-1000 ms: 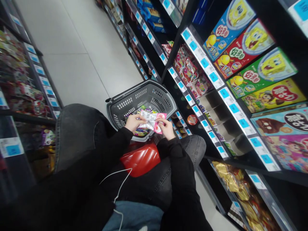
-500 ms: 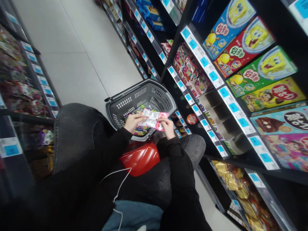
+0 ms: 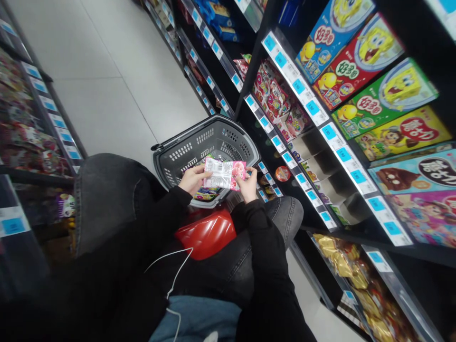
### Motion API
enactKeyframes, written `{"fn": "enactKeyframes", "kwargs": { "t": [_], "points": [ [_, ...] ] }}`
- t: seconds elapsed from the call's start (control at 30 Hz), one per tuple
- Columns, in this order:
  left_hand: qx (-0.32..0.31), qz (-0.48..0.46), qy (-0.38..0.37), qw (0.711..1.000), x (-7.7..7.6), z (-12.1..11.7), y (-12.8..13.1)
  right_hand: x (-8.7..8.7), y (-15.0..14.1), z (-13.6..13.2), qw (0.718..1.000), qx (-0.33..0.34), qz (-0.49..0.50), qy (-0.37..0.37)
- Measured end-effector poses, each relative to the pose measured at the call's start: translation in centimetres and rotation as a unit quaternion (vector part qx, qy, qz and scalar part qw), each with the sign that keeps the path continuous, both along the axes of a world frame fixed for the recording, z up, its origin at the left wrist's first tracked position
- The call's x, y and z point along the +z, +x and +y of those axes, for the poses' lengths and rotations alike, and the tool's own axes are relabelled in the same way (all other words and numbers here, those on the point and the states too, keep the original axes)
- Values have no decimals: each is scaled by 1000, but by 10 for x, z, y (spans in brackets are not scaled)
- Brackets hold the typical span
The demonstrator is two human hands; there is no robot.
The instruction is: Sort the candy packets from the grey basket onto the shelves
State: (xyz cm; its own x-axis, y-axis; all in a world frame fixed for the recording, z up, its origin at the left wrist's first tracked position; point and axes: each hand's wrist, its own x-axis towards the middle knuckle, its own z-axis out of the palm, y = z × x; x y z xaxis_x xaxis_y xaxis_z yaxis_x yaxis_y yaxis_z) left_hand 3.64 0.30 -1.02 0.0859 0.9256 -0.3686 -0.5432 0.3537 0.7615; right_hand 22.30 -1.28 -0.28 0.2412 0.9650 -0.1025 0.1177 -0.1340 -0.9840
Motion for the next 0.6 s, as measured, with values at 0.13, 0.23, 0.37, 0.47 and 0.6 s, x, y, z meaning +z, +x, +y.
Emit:
{"fn": "enactKeyframes", "kwargs": {
  "t": [0.13, 0.23, 0.37, 0.47, 0.6],
  "points": [
    [28, -20, -20, 999, 6, -1, 0, 4, -3, 1, 996, 4, 91, -19],
    [48, -20, -41, 998, 6, -1, 0, 7, -6, 3, 994, 6, 104, -13],
    [20, -30, -54, 998, 5, 0, -4, 12, -4, 4, 998, 2, 58, 35],
    [-50, -95, -79, 991, 4, 0, -7, 20, 3, 1, 998, 36, 27, 49],
    [-176, -168, -127, 962, 5, -3, -7, 35, 18, -5, 986, 141, -5, 90]
  ]
}}
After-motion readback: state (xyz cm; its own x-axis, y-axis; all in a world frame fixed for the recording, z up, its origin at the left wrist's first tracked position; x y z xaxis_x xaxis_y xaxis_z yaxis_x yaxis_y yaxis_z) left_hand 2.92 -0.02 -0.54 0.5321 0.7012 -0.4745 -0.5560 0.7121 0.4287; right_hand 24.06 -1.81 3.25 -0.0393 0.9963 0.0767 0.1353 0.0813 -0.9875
